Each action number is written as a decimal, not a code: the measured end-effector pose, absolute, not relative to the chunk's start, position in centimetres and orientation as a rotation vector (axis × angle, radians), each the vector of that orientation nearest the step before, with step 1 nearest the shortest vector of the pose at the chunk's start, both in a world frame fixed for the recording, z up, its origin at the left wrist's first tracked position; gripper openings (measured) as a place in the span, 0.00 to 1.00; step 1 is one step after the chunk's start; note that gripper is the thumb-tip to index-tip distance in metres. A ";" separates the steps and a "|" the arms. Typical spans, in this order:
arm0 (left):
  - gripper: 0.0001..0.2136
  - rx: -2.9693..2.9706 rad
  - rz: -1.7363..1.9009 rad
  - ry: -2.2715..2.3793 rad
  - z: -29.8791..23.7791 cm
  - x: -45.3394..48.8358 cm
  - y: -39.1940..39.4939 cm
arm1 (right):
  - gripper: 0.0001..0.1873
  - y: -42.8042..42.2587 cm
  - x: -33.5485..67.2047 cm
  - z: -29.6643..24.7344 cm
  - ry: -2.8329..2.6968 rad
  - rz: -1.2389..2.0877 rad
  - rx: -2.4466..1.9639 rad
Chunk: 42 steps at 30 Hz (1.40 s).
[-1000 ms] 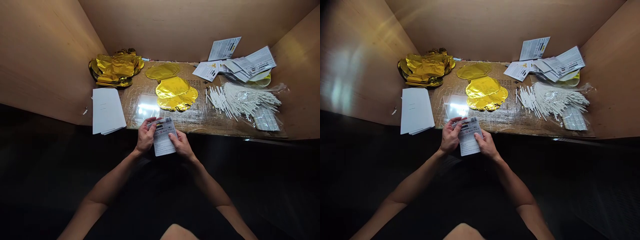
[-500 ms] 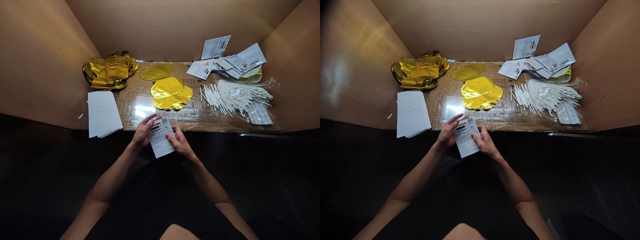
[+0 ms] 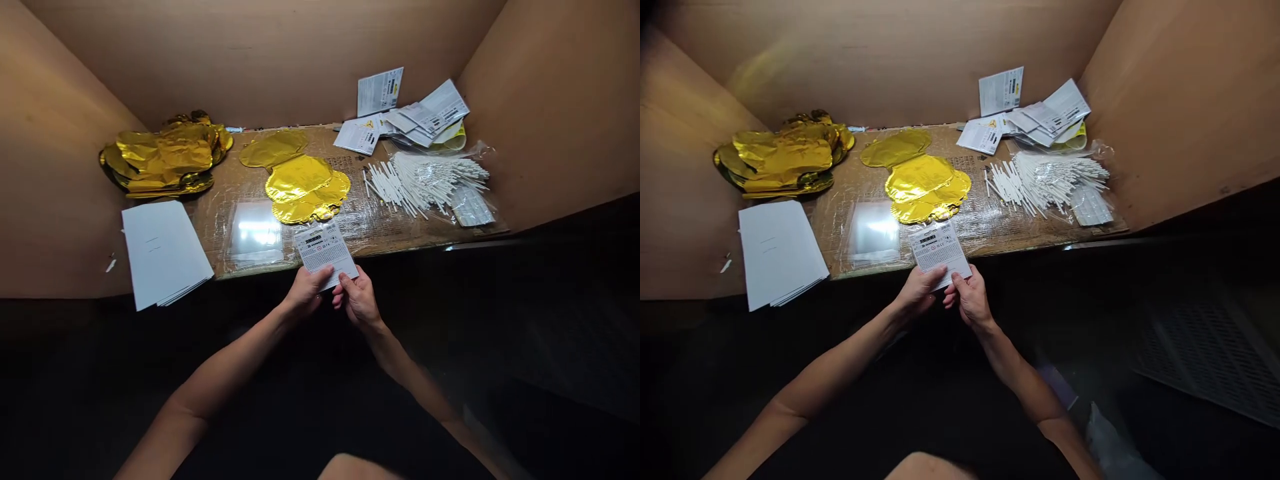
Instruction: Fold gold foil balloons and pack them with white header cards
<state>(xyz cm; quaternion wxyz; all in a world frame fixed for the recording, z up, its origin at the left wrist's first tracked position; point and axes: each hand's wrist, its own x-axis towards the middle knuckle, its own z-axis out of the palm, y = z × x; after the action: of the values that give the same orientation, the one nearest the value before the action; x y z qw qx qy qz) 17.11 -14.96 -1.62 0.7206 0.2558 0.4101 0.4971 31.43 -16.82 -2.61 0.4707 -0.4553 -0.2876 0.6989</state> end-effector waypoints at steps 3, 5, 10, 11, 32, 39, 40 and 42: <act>0.30 0.958 1.164 1.067 -1.5 17.0 -13.6 | 0.30 -15.9 32.5 -3.1 -0.631 1.674 -1.202; 0.35 1.222 1.196 1.177 -1.2 16.1 -12.1 | 0.29 -15.3 33.4 -3.8 -0.635 1.628 -1.255; 0.32 1.941 0.769 1.010 -2.2 14.6 -8.7 | 0.27 -14.7 34.8 -6.1 -0.724 1.568 -1.250; 0.30 2.019 0.710 0.992 -2.6 14.5 -8.4 | 0.28 -14.7 34.9 -6.6 -0.748 1.578 -1.237; 0.16 2.383 0.599 1.227 -4.1 14.8 -1.0 | 0.14 -8.0 36.6 -2.3 -2.388 0.386 -1.302; 0.16 2.416 0.586 1.224 -3.5 14.9 -1.5 | 0.11 -6.9 36.2 -1.6 -2.429 0.413 -1.281; 0.16 2.410 0.587 1.225 -3.5 14.9 -1.5 | 0.11 -6.7 36.1 -1.4 -2.397 0.485 -1.240; 0.16 2.402 0.599 1.212 -3.5 14.8 -1.5 | 0.12 -6.8 37.0 -1.1 -2.174 0.701 -1.176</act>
<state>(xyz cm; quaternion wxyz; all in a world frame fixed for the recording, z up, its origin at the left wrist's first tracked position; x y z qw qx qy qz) 14.80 -1.47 -3.51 0.1913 0.8554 0.4316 0.2134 37.00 -6.81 -1.09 0.2823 -0.4389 -0.8119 0.2617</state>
